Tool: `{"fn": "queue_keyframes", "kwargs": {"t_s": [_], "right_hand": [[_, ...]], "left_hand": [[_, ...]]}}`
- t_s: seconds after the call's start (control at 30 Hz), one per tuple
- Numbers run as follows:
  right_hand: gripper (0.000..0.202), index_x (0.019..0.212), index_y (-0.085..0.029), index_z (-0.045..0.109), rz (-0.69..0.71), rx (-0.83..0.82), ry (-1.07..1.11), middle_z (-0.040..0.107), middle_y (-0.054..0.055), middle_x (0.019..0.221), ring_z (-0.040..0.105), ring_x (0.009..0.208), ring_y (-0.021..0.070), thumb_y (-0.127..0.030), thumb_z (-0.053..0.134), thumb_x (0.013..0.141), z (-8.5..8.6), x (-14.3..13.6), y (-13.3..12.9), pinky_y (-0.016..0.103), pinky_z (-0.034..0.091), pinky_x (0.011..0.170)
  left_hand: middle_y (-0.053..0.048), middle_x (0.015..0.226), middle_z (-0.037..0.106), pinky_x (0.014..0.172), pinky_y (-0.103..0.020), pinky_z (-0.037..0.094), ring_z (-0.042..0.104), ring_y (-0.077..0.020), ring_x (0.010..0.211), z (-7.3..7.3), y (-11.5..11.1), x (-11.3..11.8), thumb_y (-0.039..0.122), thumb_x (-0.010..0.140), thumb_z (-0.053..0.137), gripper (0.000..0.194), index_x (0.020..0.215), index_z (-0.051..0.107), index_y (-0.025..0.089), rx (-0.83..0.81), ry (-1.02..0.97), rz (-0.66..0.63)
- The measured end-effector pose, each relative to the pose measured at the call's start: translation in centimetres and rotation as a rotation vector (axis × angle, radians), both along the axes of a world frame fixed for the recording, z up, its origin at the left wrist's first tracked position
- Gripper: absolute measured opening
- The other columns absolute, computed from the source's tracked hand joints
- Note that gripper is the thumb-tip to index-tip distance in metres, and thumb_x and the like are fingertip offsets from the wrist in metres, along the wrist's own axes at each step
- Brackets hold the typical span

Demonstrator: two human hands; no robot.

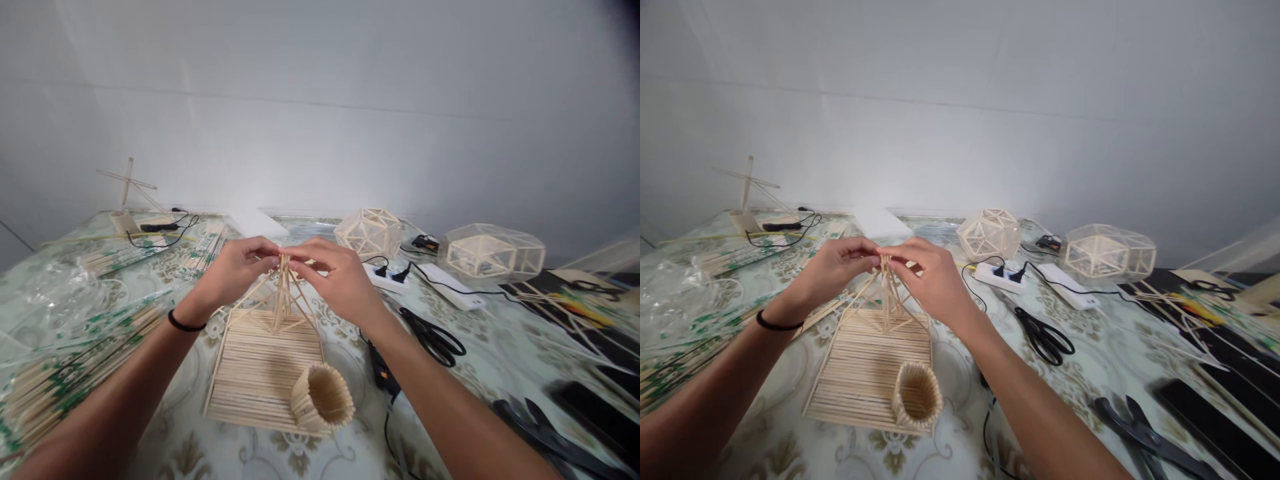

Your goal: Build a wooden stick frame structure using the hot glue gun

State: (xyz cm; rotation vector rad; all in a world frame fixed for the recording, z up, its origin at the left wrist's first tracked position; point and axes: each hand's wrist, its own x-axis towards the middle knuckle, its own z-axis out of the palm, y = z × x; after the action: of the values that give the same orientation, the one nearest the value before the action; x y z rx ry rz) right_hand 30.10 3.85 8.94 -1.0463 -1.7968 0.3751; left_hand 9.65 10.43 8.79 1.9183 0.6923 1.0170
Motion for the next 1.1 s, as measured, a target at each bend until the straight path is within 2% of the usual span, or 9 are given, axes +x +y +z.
{"fn": "queue_keyframes", "kwargs": {"t_s": [0.27, 0.43, 0.6, 0.77, 0.93, 1.1], "right_hand": [[0.022, 0.110, -0.029, 0.084, 0.053, -0.003, 0.037, 0.077, 0.003, 0.100, 0.074, 0.089, 0.0158, -0.017, 0.073, 0.096, 0.9, -0.6, 0.5, 0.029, 0.065, 0.073], [0.014, 0.106, -0.025, 0.078, 0.045, -0.032, 0.132, 0.077, 0.001, 0.101, 0.073, 0.087, 0.0143, -0.018, 0.071, 0.096, 0.0, -0.9, 0.5, 0.028, 0.063, 0.071], [0.013, 0.105, -0.024, 0.073, 0.057, -0.067, 0.206, 0.076, 0.000, 0.097, 0.072, 0.089, 0.0145, -0.020, 0.073, 0.093, -0.5, -0.9, 0.7, 0.027, 0.060, 0.072], [0.014, 0.103, -0.023, 0.069, 0.066, -0.191, 0.234, 0.078, 0.003, 0.099, 0.074, 0.094, 0.0178, -0.032, 0.074, 0.094, -0.5, 0.0, 0.6, 0.031, 0.061, 0.079], [0.016, 0.091, -0.021, 0.073, -0.053, -0.307, 0.047, 0.079, 0.005, 0.090, 0.072, 0.085, 0.0201, -0.032, 0.063, 0.097, -2.2, 1.9, -0.6, 0.036, 0.057, 0.082], [0.017, 0.093, -0.021, 0.075, -0.122, -0.352, 0.073, 0.079, 0.008, 0.097, 0.070, 0.088, 0.0236, -0.036, 0.067, 0.094, -4.5, 3.5, -2.2, 0.037, 0.054, 0.081]], "left_hand": [[-0.005, 0.094, 0.083, 0.085, -0.028, 0.058, 0.076, -0.0170, 0.090, 0.4, -0.1, 0.1, 0.026, 0.092, 0.075, 0.012, 0.098, 0.081, 0.017, 0.006, -0.091, 0.008], [-0.005, 0.090, 0.083, 0.079, -0.025, 0.060, 0.076, -0.0154, 0.084, 0.5, -0.7, 0.0, 0.027, 0.093, 0.076, 0.012, 0.095, 0.082, 0.017, 0.013, -0.089, 0.017], [-0.006, 0.104, 0.083, 0.090, -0.027, 0.062, 0.078, -0.0172, 0.097, 0.6, -1.6, 0.0, 0.029, 0.089, 0.083, 0.023, 0.109, 0.079, 0.018, -0.034, -0.144, -0.015], [-0.005, 0.093, 0.080, 0.079, -0.027, 0.061, 0.075, -0.0156, 0.081, 0.8, -1.8, 0.2, 0.032, 0.089, 0.082, 0.019, 0.102, 0.080, 0.018, 0.042, -0.056, 0.088], [-0.004, 0.079, 0.077, 0.078, -0.030, 0.063, 0.078, -0.0188, 0.079, 1.1, -2.0, -0.7, 0.035, 0.090, 0.080, 0.021, 0.101, 0.073, 0.017, -0.049, -0.034, 0.101], [-0.005, 0.081, 0.078, 0.082, -0.033, 0.063, 0.080, -0.0211, 0.082, 0.4, -2.1, -2.4, 0.041, 0.087, 0.084, 0.031, 0.100, 0.068, 0.017, -0.119, -0.097, 0.131]]}}
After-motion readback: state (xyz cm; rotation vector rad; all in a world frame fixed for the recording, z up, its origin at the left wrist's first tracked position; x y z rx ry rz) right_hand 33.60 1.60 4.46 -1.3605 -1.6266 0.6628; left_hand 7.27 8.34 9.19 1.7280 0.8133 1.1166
